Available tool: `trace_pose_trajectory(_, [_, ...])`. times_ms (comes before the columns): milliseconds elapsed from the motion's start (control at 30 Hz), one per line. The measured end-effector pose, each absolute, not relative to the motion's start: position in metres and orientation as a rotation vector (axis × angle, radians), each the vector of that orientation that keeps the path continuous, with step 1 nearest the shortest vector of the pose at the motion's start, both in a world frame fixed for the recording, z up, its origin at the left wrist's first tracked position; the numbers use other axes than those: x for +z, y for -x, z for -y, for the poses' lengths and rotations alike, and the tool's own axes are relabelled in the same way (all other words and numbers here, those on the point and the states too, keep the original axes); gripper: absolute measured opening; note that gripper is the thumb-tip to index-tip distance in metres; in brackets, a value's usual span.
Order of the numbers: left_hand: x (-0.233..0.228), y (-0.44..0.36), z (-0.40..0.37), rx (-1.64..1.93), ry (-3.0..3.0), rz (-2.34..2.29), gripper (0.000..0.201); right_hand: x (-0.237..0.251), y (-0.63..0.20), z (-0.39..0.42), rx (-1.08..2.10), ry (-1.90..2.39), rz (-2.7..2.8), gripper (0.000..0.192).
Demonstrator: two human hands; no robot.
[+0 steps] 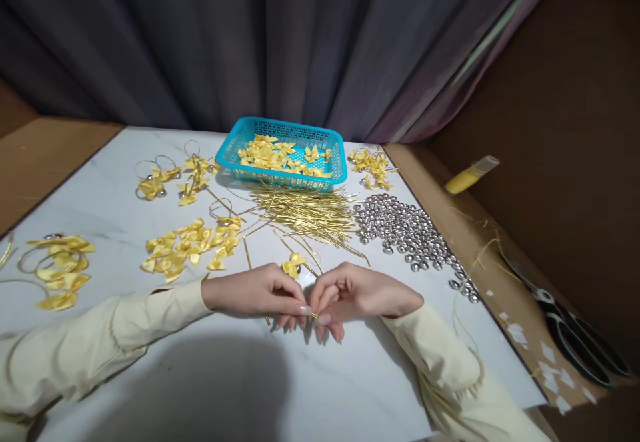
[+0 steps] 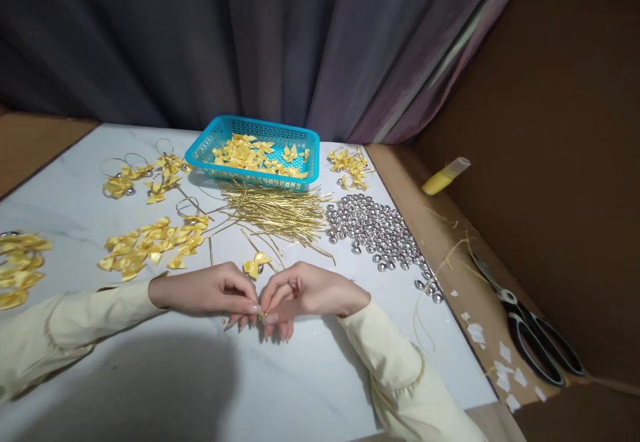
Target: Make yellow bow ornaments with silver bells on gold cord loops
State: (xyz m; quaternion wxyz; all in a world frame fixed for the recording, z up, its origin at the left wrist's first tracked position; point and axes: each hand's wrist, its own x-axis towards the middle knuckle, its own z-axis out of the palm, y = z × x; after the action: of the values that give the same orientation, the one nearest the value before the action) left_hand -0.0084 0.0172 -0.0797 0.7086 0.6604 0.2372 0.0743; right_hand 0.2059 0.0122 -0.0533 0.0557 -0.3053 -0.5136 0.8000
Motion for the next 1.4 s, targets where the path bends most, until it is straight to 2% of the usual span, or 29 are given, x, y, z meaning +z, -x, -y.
trace_pose_trajectory(467, [-0.0794,0.0098,-0.0175,0.156,-1.459,-0.502,0.026,-0.0506,-0.2037,-0.0141,2.337,1.050,1.624,0.011])
trace_pose_trajectory(633, [-0.0758,0.0074,-0.0199,0.128,-1.459,-0.457,0.044,-0.0534,-0.2056,-0.0133,2.321,1.075,1.605,0.014])
trace_pose_trajectory(833, [-0.0782,0.0094,-0.0221,0.072,-1.436,-0.494,0.028,-0.0550,-0.2079,-0.0140,2.314,1.019,1.622,0.018])
trace_pose_trajectory(1100, [-0.0800,0.0109,-0.0220,0.082,-1.414,-0.510,0.030,-0.0535,-0.2079,-0.0114,2.340,1.056,1.497,0.024])
trace_pose_trajectory(1400, [-0.0815,0.0114,-0.0226,0.084,-1.422,-0.505,0.027,-0.0540,-0.2086,-0.0105,2.353,0.992,1.482,0.021])
